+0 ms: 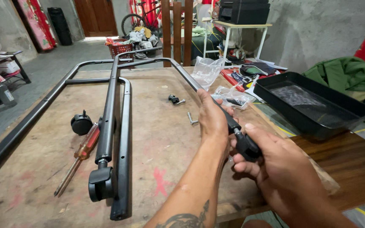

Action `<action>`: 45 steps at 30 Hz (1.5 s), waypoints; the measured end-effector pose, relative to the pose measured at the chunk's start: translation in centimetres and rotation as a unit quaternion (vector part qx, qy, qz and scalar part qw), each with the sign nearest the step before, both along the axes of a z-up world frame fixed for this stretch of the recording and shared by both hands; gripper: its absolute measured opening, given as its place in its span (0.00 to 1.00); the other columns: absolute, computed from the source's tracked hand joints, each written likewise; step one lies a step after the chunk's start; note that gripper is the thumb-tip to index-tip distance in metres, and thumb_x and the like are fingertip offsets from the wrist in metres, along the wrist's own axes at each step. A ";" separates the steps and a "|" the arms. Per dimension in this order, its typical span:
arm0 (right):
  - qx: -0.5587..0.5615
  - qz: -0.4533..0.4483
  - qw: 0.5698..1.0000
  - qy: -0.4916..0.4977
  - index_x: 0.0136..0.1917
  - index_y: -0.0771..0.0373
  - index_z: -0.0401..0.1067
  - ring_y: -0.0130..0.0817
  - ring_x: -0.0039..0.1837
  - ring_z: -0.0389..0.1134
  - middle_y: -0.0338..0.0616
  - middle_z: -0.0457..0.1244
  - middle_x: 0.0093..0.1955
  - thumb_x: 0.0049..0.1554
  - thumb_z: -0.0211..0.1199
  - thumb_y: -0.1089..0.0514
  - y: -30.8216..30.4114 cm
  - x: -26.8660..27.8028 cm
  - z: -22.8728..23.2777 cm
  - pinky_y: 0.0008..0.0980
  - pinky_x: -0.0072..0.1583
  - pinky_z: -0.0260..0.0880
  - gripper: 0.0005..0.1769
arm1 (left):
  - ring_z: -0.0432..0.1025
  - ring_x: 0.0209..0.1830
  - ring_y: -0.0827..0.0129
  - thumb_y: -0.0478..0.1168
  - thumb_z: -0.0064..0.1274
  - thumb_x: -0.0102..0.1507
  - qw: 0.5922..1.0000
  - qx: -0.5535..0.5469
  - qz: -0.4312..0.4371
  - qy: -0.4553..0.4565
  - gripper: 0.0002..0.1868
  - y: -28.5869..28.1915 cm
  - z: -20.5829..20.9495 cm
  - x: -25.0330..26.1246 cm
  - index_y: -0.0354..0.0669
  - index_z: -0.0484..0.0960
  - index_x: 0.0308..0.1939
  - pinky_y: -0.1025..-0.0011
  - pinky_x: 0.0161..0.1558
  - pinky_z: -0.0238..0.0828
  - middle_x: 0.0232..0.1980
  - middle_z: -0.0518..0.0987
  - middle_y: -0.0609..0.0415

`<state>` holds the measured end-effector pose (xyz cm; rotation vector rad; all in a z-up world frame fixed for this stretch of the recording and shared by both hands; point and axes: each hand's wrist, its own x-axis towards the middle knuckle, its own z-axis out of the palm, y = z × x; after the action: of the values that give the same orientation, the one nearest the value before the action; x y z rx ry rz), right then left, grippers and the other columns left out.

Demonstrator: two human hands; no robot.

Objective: The person assembles a metal frame by attaching caster wheels to the legs. They insert bolts into the wheel brackets, align the brackets with the frame legs, and tighten the nuts using a small wrench. The work is performed on a wooden table in a cluttered room.

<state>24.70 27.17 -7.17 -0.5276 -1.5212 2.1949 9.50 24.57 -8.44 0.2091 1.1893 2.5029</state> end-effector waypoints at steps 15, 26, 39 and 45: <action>-0.091 0.021 0.996 -0.012 0.54 0.61 0.70 0.23 0.32 0.64 0.41 0.67 0.37 0.63 0.59 0.48 5.8 -1.3 -1.4 0.17 0.33 0.67 0.15 | 0.74 0.31 0.67 0.35 0.57 0.61 0.925 0.058 -0.375 0.027 0.26 -6.3 1.0 1.9 0.27 0.69 0.60 0.70 0.35 0.77 0.42 0.79 0.46; -0.064 0.016 0.998 0.014 0.54 0.52 0.72 0.30 0.30 0.59 0.40 0.64 0.37 0.69 0.52 0.36 5.8 -0.7 -2.0 0.31 0.31 0.60 0.20 | 0.76 0.34 0.66 0.25 0.58 0.59 0.930 0.059 -0.351 0.098 0.32 -7.0 1.5 3.1 0.39 0.60 0.63 0.67 0.39 0.80 0.48 0.82 0.45; 0.261 -0.159 0.942 -0.139 0.61 0.57 0.69 0.31 0.37 0.67 0.44 0.68 0.41 0.60 0.61 0.44 0.1 1.6 2.0 0.34 0.37 0.67 0.22 | 0.78 0.43 0.62 0.23 0.54 0.60 0.946 0.061 -0.314 0.047 0.36 -6.1 1.3 2.9 0.44 0.58 0.70 0.68 0.43 0.80 0.51 0.80 0.42; 0.547 -0.226 0.805 0.038 0.65 0.64 0.64 0.32 0.42 0.68 0.47 0.66 0.47 0.54 0.69 0.56 -0.5 1.6 0.9 0.33 0.41 0.70 0.28 | 0.78 0.43 0.63 0.24 0.53 0.60 0.945 0.079 -0.313 0.054 0.38 -6.0 1.0 2.6 0.46 0.58 0.72 0.66 0.45 0.81 0.52 0.80 0.40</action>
<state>26.27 26.64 -6.26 -0.3243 -2.0116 0.7257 12.10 18.60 -7.42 0.6626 0.7876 2.0318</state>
